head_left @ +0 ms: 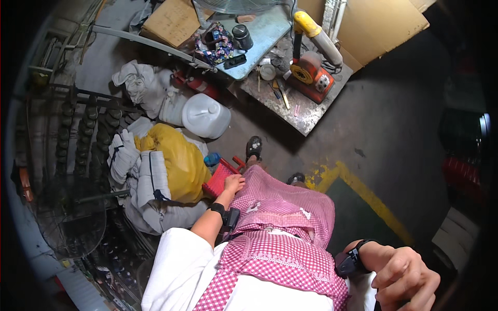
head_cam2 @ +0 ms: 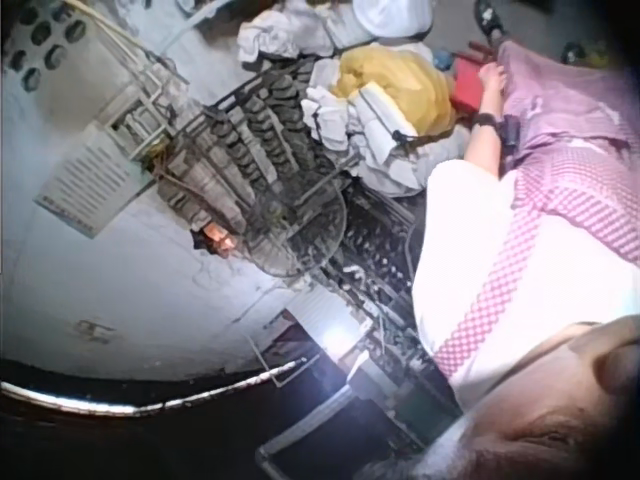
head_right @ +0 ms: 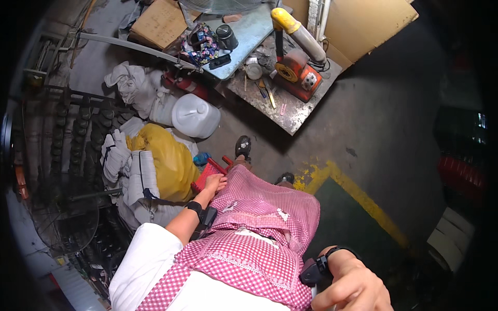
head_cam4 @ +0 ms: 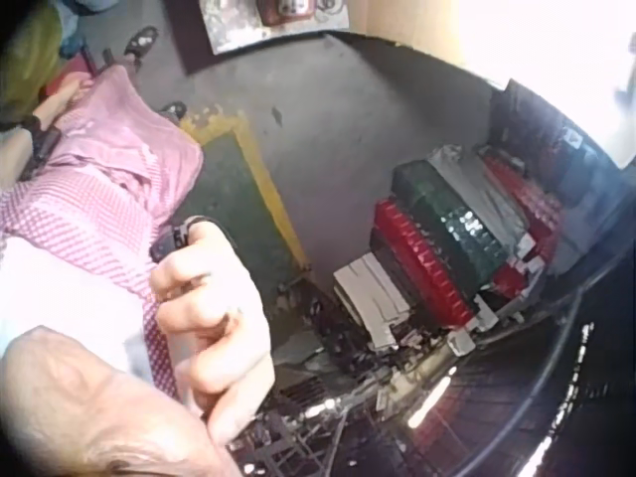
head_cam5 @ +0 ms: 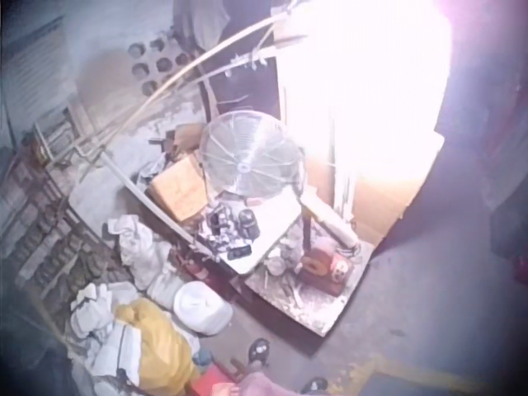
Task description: Inspecting and cleaning finished black shoes on a factory production rack.
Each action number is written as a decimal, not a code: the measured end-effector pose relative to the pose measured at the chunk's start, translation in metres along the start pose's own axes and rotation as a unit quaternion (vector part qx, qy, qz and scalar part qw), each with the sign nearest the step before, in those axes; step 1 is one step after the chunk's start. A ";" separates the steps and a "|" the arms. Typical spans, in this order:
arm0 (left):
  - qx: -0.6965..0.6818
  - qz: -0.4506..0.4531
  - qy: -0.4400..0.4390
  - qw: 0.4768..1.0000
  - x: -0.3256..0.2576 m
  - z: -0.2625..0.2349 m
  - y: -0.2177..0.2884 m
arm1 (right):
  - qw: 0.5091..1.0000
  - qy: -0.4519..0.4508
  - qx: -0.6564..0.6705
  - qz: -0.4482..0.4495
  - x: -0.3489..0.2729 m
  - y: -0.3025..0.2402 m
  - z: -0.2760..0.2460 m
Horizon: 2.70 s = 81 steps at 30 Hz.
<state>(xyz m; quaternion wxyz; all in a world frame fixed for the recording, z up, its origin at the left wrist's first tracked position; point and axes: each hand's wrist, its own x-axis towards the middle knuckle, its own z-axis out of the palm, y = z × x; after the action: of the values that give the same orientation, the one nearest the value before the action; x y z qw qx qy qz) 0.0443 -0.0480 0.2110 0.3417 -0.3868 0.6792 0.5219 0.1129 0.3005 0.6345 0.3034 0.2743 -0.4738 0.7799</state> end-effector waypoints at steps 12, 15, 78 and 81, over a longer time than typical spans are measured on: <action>0.066 0.022 -0.120 0.990 0.091 -0.016 0.134 | 0.776 0.253 -0.177 0.551 -0.107 0.256 -0.059; 0.055 0.026 -0.122 0.991 0.128 -0.043 0.175 | 0.663 0.307 -0.216 0.648 -0.213 0.306 -0.075; 0.178 0.343 0.201 0.900 0.381 -0.062 0.564 | 0.442 0.557 -0.214 0.670 -0.266 0.380 -0.008; 0.090 0.286 0.100 0.949 0.365 -0.029 0.553 | 0.425 0.568 -0.233 0.665 -0.268 0.374 -0.010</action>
<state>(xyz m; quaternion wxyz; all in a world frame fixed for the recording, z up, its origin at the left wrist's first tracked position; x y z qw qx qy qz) -0.6160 -0.0517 0.1471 0.1418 -0.1943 0.8359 0.4933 0.0155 0.1152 0.2242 -0.0564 -0.7123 -0.3932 0.5786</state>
